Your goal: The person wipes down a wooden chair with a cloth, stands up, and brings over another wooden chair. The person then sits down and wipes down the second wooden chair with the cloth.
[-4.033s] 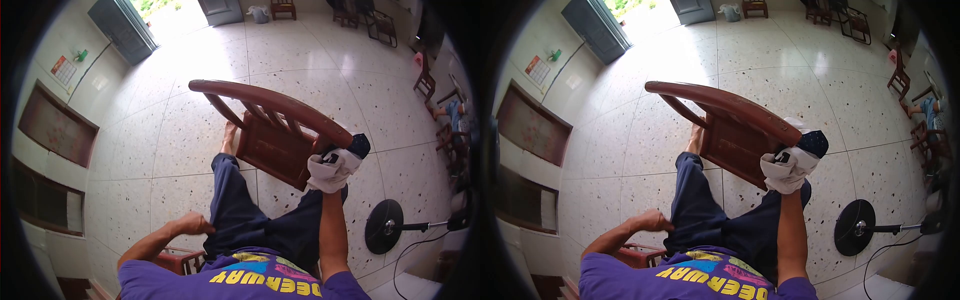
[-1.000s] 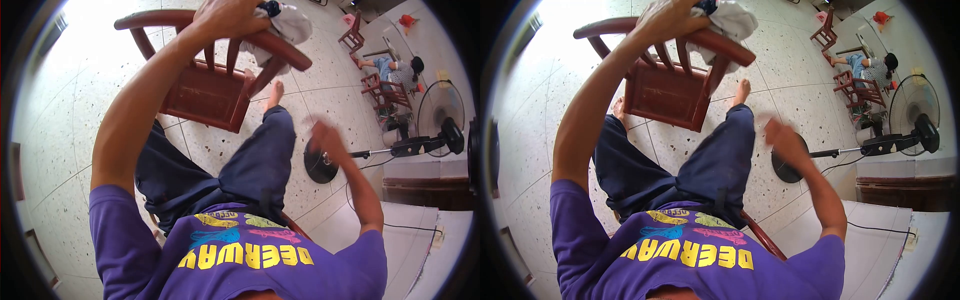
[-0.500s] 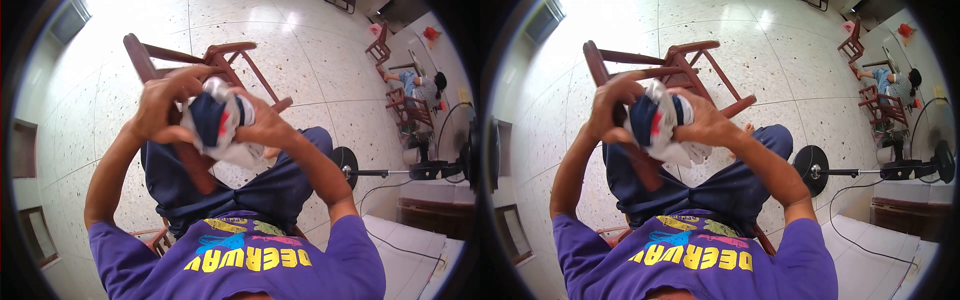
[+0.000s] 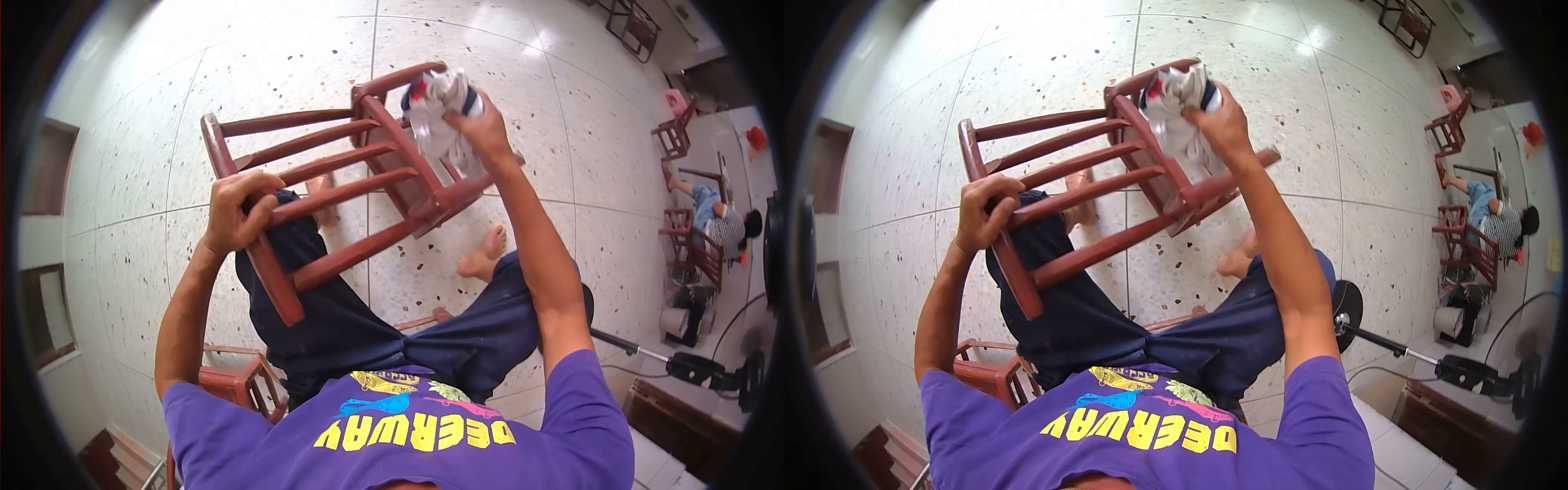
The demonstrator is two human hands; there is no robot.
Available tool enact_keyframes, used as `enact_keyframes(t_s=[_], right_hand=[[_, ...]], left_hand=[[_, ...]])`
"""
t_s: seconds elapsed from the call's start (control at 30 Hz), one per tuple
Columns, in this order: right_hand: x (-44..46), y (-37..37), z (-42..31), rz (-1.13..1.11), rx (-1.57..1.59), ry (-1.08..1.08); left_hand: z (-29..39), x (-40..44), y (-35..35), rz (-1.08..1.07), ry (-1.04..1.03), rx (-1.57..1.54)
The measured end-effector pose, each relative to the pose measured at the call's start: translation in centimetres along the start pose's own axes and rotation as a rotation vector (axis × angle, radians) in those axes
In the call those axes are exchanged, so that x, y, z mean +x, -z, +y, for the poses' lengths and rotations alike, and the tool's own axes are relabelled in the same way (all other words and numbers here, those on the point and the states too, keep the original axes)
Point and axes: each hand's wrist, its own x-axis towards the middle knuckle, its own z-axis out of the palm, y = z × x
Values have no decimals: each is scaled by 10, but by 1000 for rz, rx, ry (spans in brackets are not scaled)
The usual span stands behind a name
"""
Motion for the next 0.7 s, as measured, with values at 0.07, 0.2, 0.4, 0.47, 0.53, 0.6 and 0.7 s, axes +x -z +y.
enact_keyframes(t_s=[0.07,0.2,0.4,0.47,0.53,0.6,0.7], right_hand=[[44,-29,-6,31,-94,78],[100,-96,54,211,-440,416],[27,-84,97,-53,-564,115],[-4,-49,80,-320,-715,133],[-27,-19,80,-449,-747,166],[-51,4,78,-548,-713,88],[-82,11,68,-480,-733,62]], left_hand=[[5,7,-4,-10,-143,77],[14,9,-8,-45,-138,178],[7,12,-11,-21,-151,145],[10,10,-11,10,-127,173],[11,9,-11,16,-147,164],[14,6,-13,48,-83,134],[17,3,-15,58,-53,122]])
